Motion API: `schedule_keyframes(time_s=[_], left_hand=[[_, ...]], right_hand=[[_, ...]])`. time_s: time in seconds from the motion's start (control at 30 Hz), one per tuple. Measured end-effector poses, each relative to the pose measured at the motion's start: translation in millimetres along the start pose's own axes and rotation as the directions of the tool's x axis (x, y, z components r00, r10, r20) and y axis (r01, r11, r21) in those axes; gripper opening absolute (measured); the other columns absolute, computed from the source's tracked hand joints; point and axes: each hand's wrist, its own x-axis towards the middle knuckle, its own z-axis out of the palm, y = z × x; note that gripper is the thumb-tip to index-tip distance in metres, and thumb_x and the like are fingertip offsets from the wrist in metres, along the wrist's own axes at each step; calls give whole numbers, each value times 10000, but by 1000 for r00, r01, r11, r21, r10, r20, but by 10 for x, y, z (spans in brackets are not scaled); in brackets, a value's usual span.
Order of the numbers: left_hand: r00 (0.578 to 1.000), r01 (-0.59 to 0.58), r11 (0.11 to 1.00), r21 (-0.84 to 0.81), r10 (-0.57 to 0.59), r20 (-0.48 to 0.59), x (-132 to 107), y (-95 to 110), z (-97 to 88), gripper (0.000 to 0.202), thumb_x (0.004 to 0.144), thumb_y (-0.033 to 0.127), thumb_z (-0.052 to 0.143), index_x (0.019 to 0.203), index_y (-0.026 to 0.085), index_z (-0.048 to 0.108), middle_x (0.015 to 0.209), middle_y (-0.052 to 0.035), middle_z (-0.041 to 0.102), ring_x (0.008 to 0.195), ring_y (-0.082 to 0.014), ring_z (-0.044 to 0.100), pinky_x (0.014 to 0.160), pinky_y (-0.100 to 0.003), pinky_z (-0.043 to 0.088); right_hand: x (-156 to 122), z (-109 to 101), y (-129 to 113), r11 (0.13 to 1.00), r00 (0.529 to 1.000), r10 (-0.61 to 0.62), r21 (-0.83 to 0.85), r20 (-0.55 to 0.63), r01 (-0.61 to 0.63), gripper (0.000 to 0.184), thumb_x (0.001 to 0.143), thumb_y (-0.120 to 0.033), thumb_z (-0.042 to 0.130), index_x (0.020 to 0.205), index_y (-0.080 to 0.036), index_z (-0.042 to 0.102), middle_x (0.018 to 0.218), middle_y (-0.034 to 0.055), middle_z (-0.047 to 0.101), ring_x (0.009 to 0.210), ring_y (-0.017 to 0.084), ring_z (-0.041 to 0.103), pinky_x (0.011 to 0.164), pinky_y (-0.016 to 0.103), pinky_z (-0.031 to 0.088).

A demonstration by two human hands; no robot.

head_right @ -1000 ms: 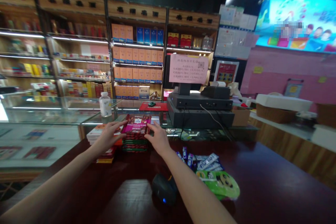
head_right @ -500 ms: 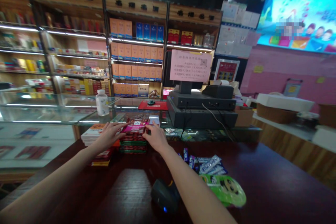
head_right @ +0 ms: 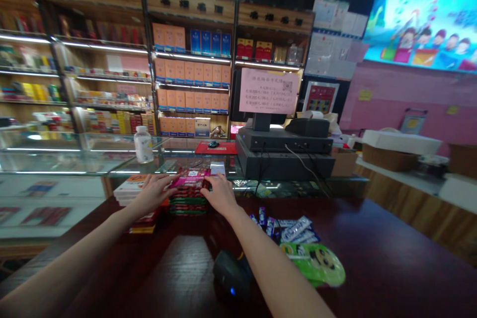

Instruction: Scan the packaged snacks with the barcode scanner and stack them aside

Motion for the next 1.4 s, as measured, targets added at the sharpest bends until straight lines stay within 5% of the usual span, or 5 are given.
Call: schedule_keyframes(time_s=[0.37, 0.63, 0.9, 1.17, 1.4], left_hand=[[999, -30, 999, 14, 30, -40, -35, 22, -94, 505, 908, 383, 525, 1401, 276, 509, 1439, -84, 570, 1328, -338, 478, 1122, -623, 255], [999, -34, 999, -16, 34, -42, -158, 242, -269, 441, 916, 275, 460, 1347, 295, 551, 1376, -70, 621, 1293, -314, 515, 1127, -652, 230], [991, -136, 988, -66, 135, -20, -271, 657, -296, 380, 919, 239, 430, 1237, 316, 622, 1328, -37, 658, 1277, -291, 537, 1136, -674, 181], [966, -254, 960, -117, 257, 17, -253, 1275, -141, 329, 919, 241, 444, 1149, 313, 668, 1290, -15, 682, 1256, -248, 560, 1161, -586, 198], [947, -289, 941, -174, 308, 91, -217, 1681, 65, 322, 900, 212, 473, 1136, 308, 671, 1267, -14, 692, 1234, -240, 571, 1174, -575, 191]], right_hand=[[-71, -87, 14, 999, 1000, -28, 15, -14, 28, 556, 870, -347, 626, 1399, -197, 546, 1428, 105, 572, 1407, 299, 408, 1136, 481, 337], [-299, -223, 146, 996, 996, -81, 28, -27, 82, 477, 875, -229, 586, 1352, -221, 592, 1408, 82, 594, 1409, 277, 416, 1156, 483, 323], [-667, -466, 465, 995, 996, -83, 51, -28, 84, 448, 875, -205, 582, 1321, -231, 619, 1388, 83, 614, 1403, 261, 434, 1154, 489, 326], [-1081, -824, 780, 1000, 997, -18, 23, -70, 20, 441, 866, -131, 530, 1283, -217, 645, 1354, 76, 632, 1311, 219, 536, 1143, 411, 359], [-1334, -1003, 1025, 994, 993, 113, 9, -34, -113, 456, 874, -121, 513, 1297, -228, 645, 1388, 75, 610, 1365, 213, 487, 1162, 404, 328]])
